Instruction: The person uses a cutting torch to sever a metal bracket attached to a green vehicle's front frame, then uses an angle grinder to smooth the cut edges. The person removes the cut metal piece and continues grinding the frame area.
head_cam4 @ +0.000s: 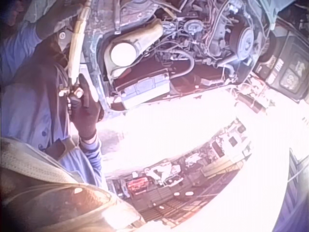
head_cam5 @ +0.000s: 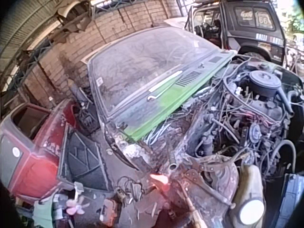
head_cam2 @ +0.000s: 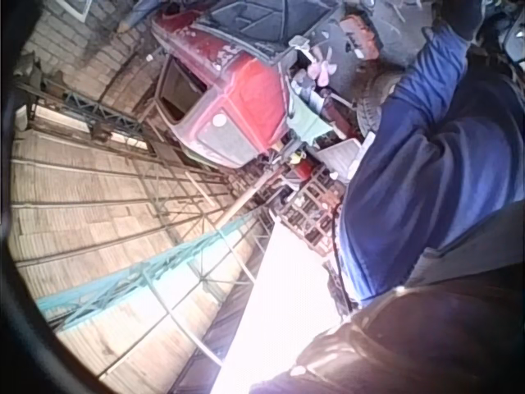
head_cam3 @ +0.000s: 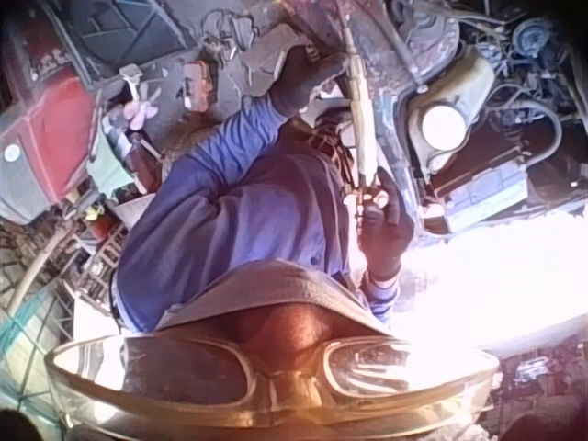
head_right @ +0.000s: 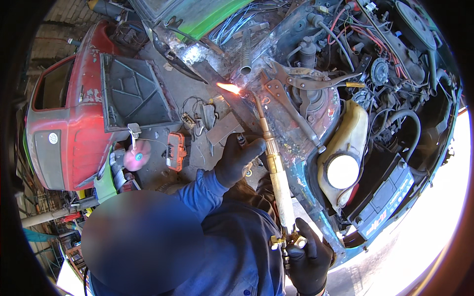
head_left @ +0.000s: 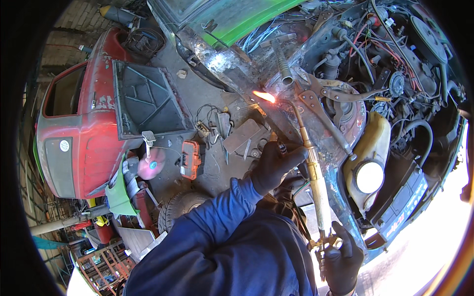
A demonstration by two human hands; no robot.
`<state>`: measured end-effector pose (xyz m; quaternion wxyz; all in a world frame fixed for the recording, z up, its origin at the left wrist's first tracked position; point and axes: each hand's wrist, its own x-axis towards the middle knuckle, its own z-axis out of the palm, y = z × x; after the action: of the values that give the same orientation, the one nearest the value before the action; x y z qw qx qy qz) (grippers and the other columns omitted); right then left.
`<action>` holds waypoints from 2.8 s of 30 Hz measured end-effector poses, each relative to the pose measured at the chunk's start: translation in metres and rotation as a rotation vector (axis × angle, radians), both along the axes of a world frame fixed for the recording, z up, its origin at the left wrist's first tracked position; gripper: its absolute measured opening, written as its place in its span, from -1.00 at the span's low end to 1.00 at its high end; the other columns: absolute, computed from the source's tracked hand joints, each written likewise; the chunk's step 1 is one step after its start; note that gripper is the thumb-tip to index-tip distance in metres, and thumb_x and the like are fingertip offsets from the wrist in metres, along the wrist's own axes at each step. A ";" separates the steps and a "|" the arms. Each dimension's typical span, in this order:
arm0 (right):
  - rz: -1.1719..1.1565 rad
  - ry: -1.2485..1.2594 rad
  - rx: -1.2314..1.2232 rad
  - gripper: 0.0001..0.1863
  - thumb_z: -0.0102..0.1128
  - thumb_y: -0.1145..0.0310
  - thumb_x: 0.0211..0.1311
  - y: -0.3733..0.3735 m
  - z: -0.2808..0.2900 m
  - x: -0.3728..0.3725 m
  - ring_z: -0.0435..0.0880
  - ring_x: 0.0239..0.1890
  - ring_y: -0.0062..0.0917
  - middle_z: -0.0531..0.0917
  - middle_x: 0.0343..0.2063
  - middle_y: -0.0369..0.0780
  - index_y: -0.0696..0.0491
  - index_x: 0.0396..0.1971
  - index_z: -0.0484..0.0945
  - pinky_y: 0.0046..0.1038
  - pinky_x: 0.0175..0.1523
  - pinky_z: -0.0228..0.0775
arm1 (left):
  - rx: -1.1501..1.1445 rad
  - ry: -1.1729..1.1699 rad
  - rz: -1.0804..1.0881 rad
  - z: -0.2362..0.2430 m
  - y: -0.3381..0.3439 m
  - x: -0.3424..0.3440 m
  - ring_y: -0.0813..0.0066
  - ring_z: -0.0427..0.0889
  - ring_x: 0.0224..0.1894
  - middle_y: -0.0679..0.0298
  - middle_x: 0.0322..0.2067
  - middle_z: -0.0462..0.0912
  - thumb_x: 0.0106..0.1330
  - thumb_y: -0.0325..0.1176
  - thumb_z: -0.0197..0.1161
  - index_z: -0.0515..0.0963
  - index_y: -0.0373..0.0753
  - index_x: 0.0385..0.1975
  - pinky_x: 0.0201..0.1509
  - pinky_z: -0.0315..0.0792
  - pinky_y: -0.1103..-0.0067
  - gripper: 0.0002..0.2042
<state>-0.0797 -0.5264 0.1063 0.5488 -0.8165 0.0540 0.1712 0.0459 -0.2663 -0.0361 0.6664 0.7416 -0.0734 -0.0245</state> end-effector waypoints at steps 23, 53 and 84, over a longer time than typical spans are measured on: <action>-0.128 0.079 0.098 -0.56 0.17 0.53 0.46 0.007 -0.007 -0.014 0.72 -0.30 -0.63 0.83 -0.22 -0.21 0.29 0.29 0.65 -0.55 -0.17 0.60 | -0.293 0.320 0.013 0.000 0.001 0.006 0.57 0.78 -0.27 0.20 -0.28 0.86 0.56 -0.16 0.38 0.78 -0.43 -0.04 -0.17 0.63 0.53 -0.64; -0.191 0.136 0.132 -0.59 0.25 0.50 0.51 0.017 -0.010 -0.024 0.69 -0.26 -0.65 0.80 -0.17 -0.24 0.27 0.28 0.67 -0.56 -0.16 0.57 | -0.320 0.277 -0.014 -0.003 0.004 0.007 0.61 0.72 -0.25 0.27 -0.32 0.83 0.53 -0.17 0.42 0.78 -0.38 -0.04 -0.13 0.59 0.51 -0.67; -0.187 -0.023 -0.028 -0.61 0.29 0.50 0.37 0.038 0.013 -0.013 0.48 -0.44 -0.67 0.62 -0.43 -0.35 0.21 0.16 0.78 -0.52 -0.32 0.35 | -0.324 0.244 -0.052 -0.003 0.005 0.009 0.62 0.74 -0.25 0.23 -0.31 0.85 0.56 -0.17 0.37 0.78 -0.43 -0.05 -0.14 0.60 0.52 -0.64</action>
<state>-0.0931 -0.4880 0.1195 0.5515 -0.8174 0.1259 0.1090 0.0547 -0.2608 -0.0396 0.7802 0.6139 -0.0140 -0.1192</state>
